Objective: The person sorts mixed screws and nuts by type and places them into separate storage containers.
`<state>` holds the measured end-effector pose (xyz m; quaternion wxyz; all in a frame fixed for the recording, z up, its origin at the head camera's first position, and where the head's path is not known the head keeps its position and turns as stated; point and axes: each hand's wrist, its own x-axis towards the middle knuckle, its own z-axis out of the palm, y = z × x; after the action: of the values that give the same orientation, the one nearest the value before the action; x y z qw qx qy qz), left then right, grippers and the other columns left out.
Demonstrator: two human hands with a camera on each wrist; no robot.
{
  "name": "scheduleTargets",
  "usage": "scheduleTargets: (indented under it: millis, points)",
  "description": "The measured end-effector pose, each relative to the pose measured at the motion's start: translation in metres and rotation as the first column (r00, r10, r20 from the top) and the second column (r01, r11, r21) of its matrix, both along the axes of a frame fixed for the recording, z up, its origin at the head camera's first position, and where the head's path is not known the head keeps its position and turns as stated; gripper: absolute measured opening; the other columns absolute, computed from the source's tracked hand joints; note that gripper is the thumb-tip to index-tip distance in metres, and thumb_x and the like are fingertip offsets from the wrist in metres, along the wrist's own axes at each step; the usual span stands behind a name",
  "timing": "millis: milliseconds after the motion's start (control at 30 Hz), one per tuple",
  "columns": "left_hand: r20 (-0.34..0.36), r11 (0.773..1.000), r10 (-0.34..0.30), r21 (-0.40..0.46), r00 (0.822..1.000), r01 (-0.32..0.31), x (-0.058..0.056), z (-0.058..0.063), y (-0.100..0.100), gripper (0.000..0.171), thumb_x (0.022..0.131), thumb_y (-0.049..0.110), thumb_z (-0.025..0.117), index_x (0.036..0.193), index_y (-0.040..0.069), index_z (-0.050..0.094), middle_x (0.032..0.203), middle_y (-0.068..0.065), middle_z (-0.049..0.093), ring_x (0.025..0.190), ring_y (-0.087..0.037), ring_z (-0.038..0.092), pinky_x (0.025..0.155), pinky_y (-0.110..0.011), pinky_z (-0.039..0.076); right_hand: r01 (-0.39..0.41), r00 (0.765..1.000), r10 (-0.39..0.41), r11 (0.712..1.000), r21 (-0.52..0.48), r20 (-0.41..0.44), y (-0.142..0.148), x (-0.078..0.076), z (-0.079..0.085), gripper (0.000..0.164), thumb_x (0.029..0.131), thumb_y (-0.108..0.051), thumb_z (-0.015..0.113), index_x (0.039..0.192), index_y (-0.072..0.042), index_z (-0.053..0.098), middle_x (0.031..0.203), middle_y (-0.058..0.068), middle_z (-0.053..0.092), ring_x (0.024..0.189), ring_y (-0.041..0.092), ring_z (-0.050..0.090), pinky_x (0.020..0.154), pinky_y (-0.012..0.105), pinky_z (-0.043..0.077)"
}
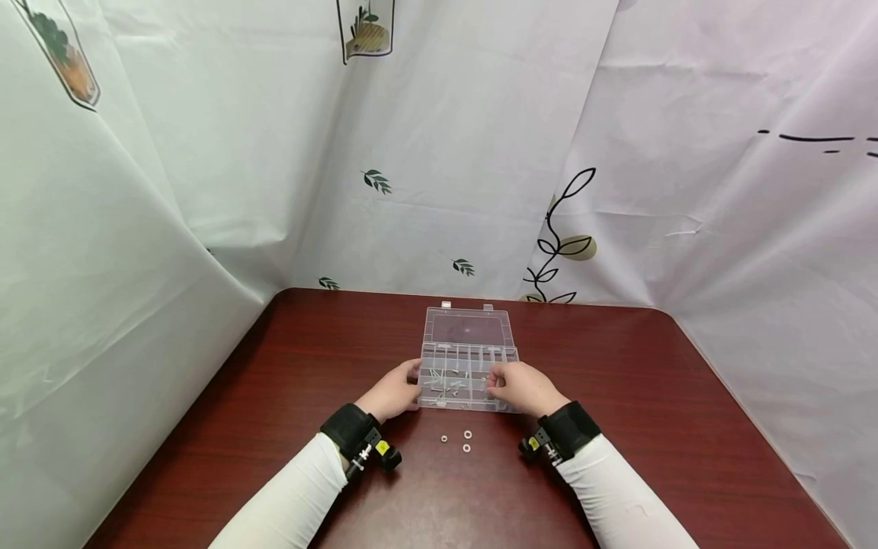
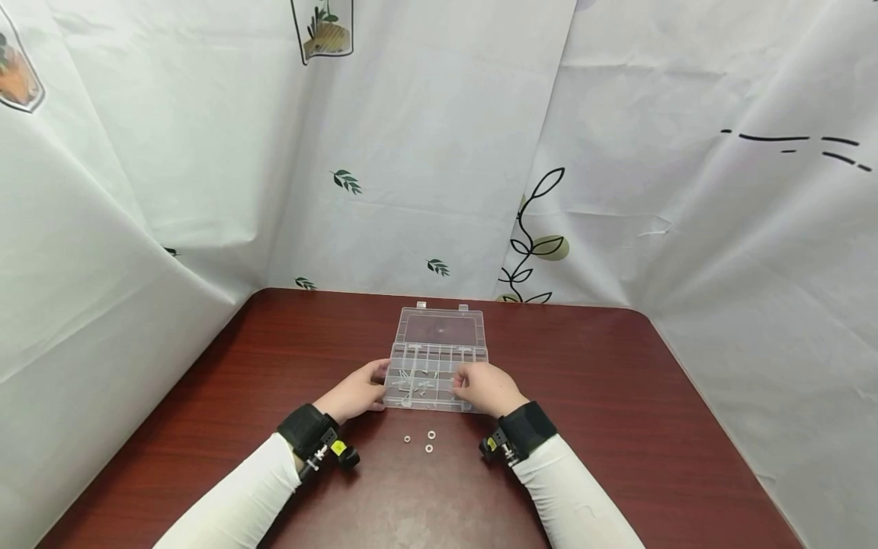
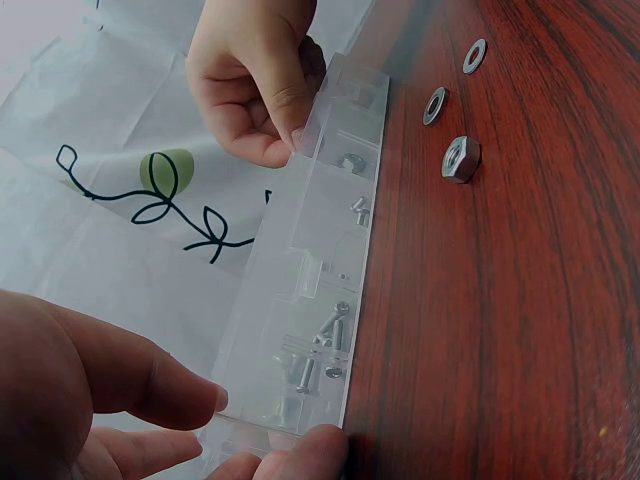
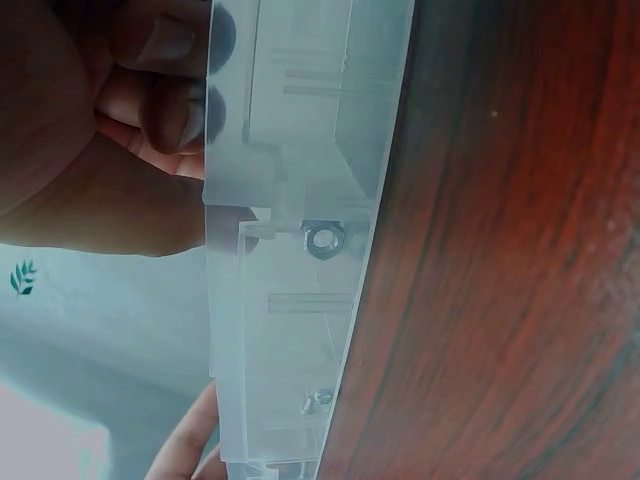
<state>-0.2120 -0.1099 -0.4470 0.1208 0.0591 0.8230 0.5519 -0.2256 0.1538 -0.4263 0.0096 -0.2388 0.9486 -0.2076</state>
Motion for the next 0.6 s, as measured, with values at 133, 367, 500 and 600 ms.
scheduleTargets:
  millis: [133,367,500,600]
  points:
    - [-0.005,1.0,0.002,0.002,1.0,-0.002,0.001,0.0,0.0,0.067,0.085,-0.006,0.05,0.15,-0.005,0.032,0.13,-0.026,0.052,0.093,-0.026,0.064,0.07,-0.037,0.058,0.018,1.0,-0.018,1.0,0.003,0.006,0.0,-0.001,-0.001,0.019,0.088,-0.02,0.073,0.073,-0.022,0.061,0.06,-0.01,0.051,0.056,0.008,0.045,0.057,0.028,0.04]
    - [-0.017,1.0,-0.007,0.005,1.0,0.007,0.001,-0.001,0.0,0.067,0.086,-0.007,0.05,0.15,-0.007,0.031,0.129,-0.026,0.053,0.094,-0.027,0.064,0.071,-0.038,0.058,0.021,1.0,-0.02,1.0,0.008,-0.014,0.0,0.0,0.001,0.018,0.088,-0.018,0.071,0.073,-0.022,0.061,0.059,-0.01,0.05,0.056,0.008,0.044,0.057,0.027,0.04]
    - [-0.011,1.0,-0.008,0.003,1.0,0.008,0.001,0.0,-0.001,0.067,0.086,-0.006,0.05,0.15,-0.006,0.032,0.13,-0.026,0.053,0.095,-0.027,0.064,0.071,-0.038,0.058,0.011,0.999,-0.01,1.0,0.01,-0.032,-0.004,0.004,0.009,0.019,0.088,-0.019,0.071,0.073,-0.023,0.061,0.059,-0.011,0.049,0.055,0.007,0.043,0.056,0.027,0.039]
    - [-0.002,1.0,-0.005,0.002,1.0,0.005,0.001,0.0,-0.001,0.067,0.086,-0.006,0.05,0.15,-0.004,0.032,0.131,-0.025,0.052,0.095,-0.026,0.064,0.071,-0.037,0.058,-0.007,0.999,0.008,1.0,0.018,-0.054,-0.01,0.01,0.018,0.019,0.088,-0.02,0.072,0.074,-0.024,0.06,0.059,-0.012,0.048,0.055,0.006,0.043,0.055,0.026,0.038]
